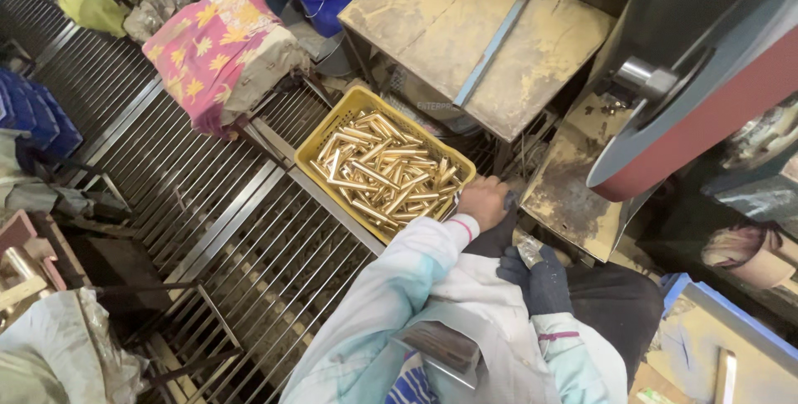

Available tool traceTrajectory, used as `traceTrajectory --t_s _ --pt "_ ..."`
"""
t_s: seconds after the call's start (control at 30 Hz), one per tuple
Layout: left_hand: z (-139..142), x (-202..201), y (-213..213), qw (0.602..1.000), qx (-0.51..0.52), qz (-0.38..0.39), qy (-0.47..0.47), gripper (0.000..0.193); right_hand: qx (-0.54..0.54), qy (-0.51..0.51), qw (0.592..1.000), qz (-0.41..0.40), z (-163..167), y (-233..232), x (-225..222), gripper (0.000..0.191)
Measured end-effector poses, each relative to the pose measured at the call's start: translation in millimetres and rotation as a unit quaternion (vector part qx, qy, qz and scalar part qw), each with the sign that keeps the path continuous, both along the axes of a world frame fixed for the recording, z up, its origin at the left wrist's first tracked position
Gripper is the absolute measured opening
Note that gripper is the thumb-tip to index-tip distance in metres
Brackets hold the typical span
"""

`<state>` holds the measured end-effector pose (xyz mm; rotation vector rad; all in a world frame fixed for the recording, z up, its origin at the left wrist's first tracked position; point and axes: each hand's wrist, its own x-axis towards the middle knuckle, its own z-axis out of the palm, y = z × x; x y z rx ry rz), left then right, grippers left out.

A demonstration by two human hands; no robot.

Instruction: The person sits on the floor and repeatedly picks up brass-colored metal parts from a yellow basket. They press the parts against a moving belt sander to smooth the edges, then place the finished parts into a blue bin.

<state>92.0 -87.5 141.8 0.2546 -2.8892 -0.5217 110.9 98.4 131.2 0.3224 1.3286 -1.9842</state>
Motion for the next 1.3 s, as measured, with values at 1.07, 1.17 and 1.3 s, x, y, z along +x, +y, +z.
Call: traceTrajectory --t_s 1.07,1.17,1.3 --pt "-67 -12 30 0.999 -0.046 0.015 0.003 0.041 -0.003 0.078 0.997 -0.021 -29 50 -7 0.029" --pt "-68 -10 33 0.998 -0.051 0.042 -0.018 0.041 -0.002 0.080 0.997 -0.020 -31 53 -7 0.029" --pt "-66 -6 33 0.997 -0.066 0.021 -0.018 0.040 -0.001 0.080 0.997 -0.019 -34 54 -5 0.029"
